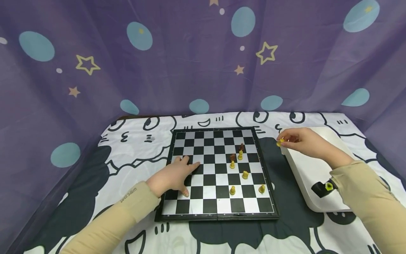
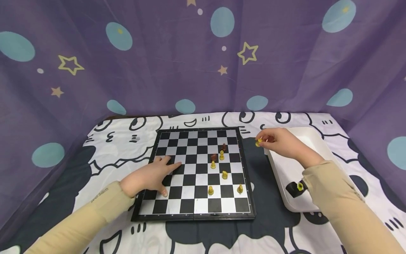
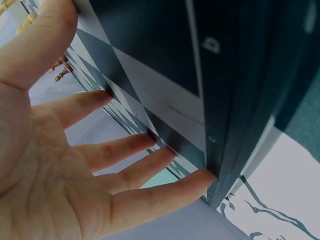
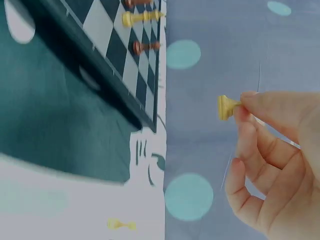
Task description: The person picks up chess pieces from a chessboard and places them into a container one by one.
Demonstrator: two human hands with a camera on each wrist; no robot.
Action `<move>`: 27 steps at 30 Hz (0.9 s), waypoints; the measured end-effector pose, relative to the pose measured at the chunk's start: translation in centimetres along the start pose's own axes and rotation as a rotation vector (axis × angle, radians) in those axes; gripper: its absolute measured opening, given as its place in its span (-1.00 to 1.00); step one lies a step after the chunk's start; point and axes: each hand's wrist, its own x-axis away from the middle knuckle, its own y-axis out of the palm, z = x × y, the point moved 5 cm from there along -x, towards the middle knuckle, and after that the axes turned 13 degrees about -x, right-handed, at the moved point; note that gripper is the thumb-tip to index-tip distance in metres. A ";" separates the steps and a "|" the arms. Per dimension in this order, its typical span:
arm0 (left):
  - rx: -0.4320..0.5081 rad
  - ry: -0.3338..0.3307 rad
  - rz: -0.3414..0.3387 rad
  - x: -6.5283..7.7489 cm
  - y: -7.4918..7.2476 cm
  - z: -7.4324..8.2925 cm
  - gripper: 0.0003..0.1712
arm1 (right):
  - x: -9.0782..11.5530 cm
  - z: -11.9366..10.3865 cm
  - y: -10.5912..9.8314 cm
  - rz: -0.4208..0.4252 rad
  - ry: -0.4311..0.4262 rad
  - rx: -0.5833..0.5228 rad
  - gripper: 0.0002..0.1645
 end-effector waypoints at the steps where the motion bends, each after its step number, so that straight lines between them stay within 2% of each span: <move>1: 0.001 0.001 -0.001 0.0 0.0 0.0 0.19 | 0.1 0.2 -0.3 -0.008 0.019 0.009 -0.86; 6: 0.007 0.001 -0.005 0.1 0.1 0.1 0.19 | 0.6 1.7 -1.6 0.003 0.078 0.031 -0.85; 14: 0.005 -0.003 0.000 -0.1 0.1 0.0 0.19 | 1.3 5.1 -3.5 0.081 0.115 0.098 -0.87; 27: -0.003 0.000 -0.005 -0.1 0.2 0.0 0.21 | 2.2 10.5 -3.9 0.104 0.278 0.065 -0.72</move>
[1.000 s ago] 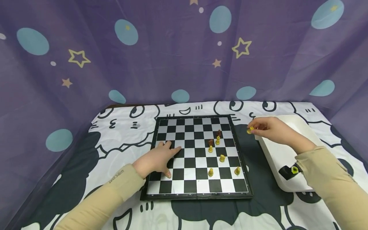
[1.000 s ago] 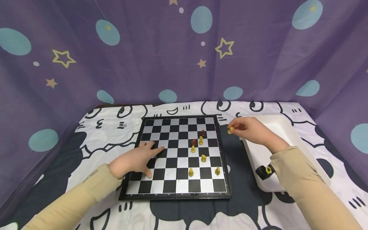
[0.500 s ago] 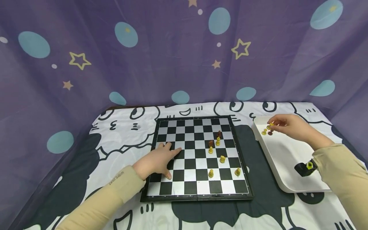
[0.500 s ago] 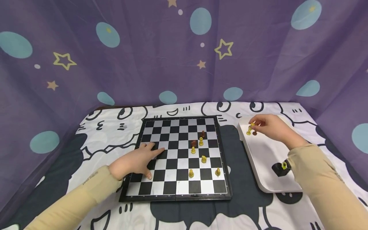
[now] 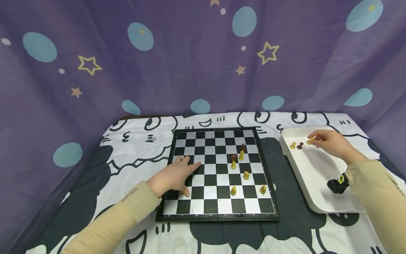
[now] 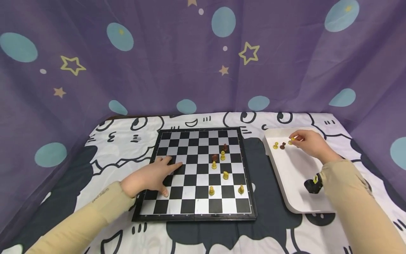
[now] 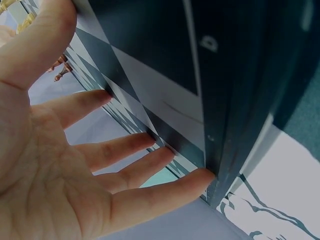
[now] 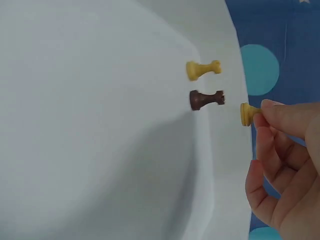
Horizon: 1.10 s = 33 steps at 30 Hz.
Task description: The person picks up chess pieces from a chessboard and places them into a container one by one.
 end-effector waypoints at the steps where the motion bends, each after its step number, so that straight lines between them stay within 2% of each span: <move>1: -0.003 0.000 0.002 0.0 -0.1 0.0 0.21 | 0.0 0.3 0.0 0.004 0.004 -0.004 -0.72; 12: -0.022 0.024 0.014 0.2 -0.6 0.2 0.21 | -0.8 2.3 0.9 -0.009 0.028 -0.005 -0.72; 33: -0.011 0.006 0.007 0.3 -0.2 0.1 0.19 | -1.0 3.5 2.0 -0.043 0.087 -0.002 -0.68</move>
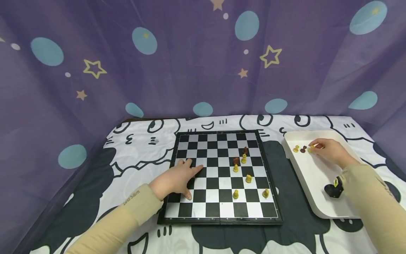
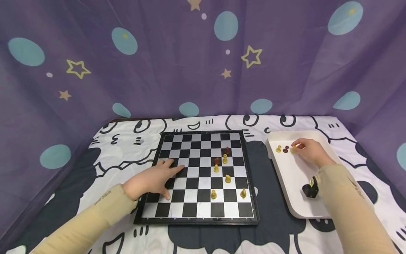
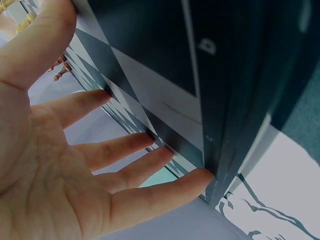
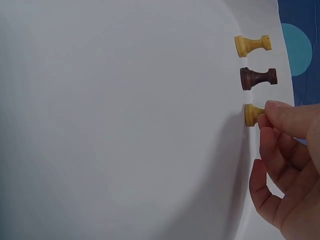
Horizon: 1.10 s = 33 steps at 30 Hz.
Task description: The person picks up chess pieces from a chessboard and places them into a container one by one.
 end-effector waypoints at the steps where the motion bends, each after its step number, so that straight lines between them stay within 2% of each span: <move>1: 0.004 -0.001 0.001 0.0 0.0 0.0 0.19 | 0.0 0.0 0.1 -0.002 -0.003 0.000 -0.69; 12: 0.011 0.004 0.004 0.1 0.1 0.1 0.19 | 0.1 0.0 0.3 -0.014 0.000 0.014 -0.61; 23: 0.011 0.012 0.002 0.0 -0.1 -0.1 0.18 | 0.3 -0.1 -0.5 0.006 -0.005 0.011 -0.52; 33: 0.004 0.016 -0.003 0.0 0.0 -0.1 0.19 | 0.7 -1.9 -1.5 0.011 -0.036 0.022 -0.56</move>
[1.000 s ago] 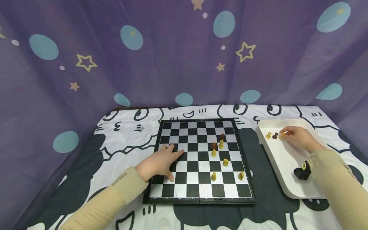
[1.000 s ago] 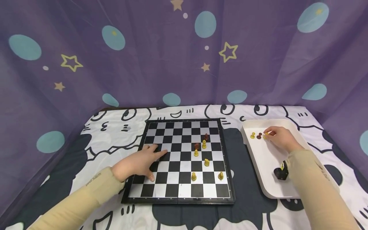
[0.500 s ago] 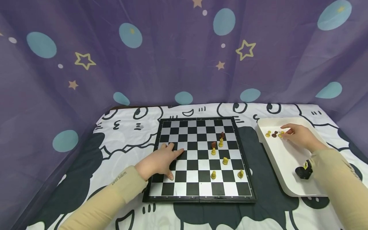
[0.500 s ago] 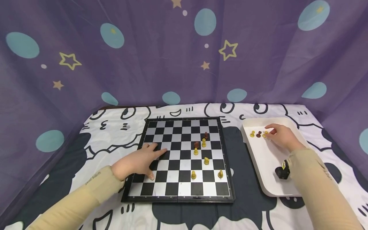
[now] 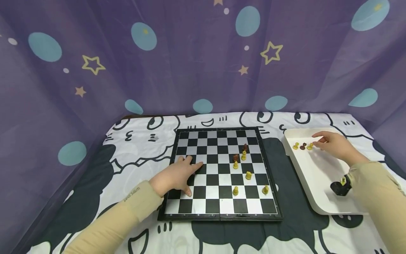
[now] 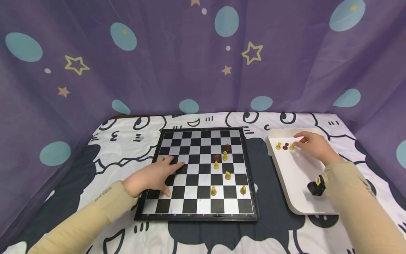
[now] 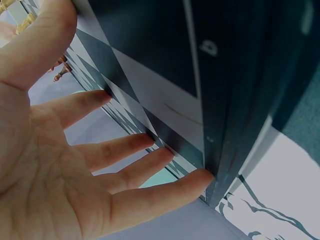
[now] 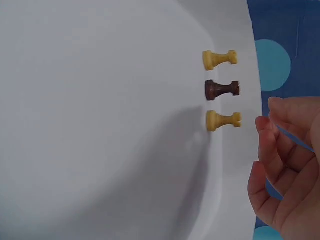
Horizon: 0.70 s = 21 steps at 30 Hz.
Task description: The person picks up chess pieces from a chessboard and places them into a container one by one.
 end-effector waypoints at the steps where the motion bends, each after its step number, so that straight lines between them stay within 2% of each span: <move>1: 0.002 -0.002 -0.001 0.0 0.0 0.0 0.19 | 0.1 -0.3 -0.1 -0.002 -0.001 0.001 -0.56; 8: 0.004 -0.005 -0.001 0.0 0.1 0.0 0.19 | 0.4 -1.6 -0.5 0.006 -0.010 -0.006 -0.57; 21: 0.006 -0.004 -0.001 0.1 -0.1 0.0 0.17 | 1.3 -5.7 -0.5 0.043 -0.150 0.013 -0.66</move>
